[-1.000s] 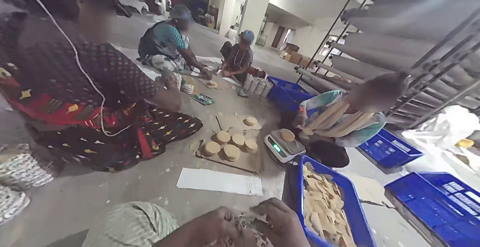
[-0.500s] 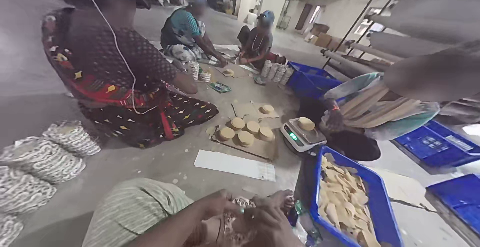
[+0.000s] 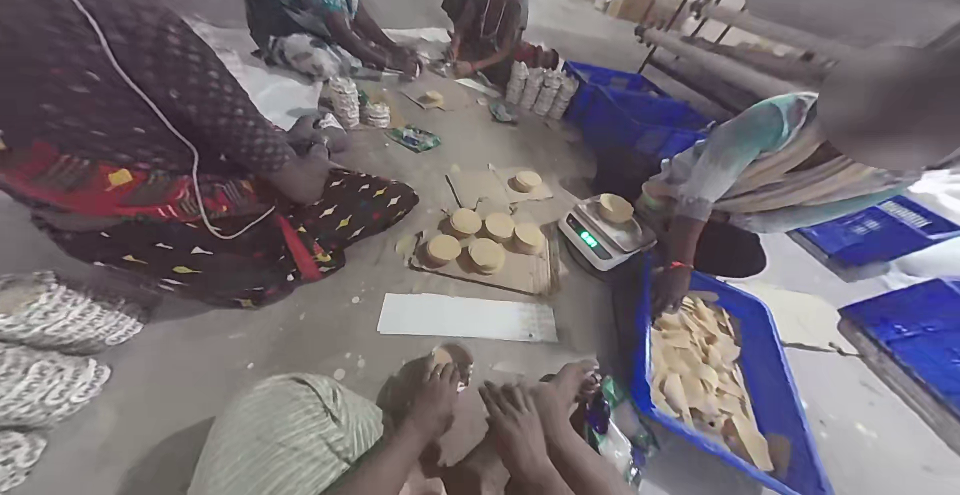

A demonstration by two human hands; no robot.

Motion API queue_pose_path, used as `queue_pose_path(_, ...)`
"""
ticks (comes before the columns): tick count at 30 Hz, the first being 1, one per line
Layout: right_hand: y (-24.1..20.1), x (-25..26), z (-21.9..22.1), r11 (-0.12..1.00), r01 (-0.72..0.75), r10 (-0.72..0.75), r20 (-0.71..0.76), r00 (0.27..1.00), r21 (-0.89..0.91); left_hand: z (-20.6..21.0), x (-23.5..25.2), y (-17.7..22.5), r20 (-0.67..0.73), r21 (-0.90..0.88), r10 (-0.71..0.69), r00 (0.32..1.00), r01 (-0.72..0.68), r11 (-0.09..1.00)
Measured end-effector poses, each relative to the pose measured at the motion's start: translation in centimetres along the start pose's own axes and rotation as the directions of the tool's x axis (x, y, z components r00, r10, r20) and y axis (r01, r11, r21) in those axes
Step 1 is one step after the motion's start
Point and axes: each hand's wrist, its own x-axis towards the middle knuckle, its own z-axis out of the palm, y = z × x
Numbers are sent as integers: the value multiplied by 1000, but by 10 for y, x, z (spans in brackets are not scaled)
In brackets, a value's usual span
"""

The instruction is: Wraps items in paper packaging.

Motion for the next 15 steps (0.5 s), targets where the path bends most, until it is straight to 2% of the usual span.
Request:
queue_pose_path(1,-9,21,0,1000,-16,20,167,986,-25,-8,0,-2,-11,-12,4,1000,-4,1000)
queue_pose_path(3,-24,64,6,995,3,36,385,922,-99,-22,3,-8,-42,-13,-30,999,29,999)
queue_pose_path(7,-22,111,14,996,-67,89,458,884,-65,-29,8,-19,-13,-42,-47,999,46,998)
queue_pose_path(12,-7,104,13,991,-130,134,478,868,-41,-26,16,-35,-64,-147,123,990,-131,980)
queue_pose_path(13,-4,97,14,992,-124,121,430,895,-19,-26,16,-35,-44,-147,141,989,-146,978)
queue_pose_path(15,1,77,17,983,-158,140,172,975,92,-29,17,-33,10,-112,137,991,-135,985)
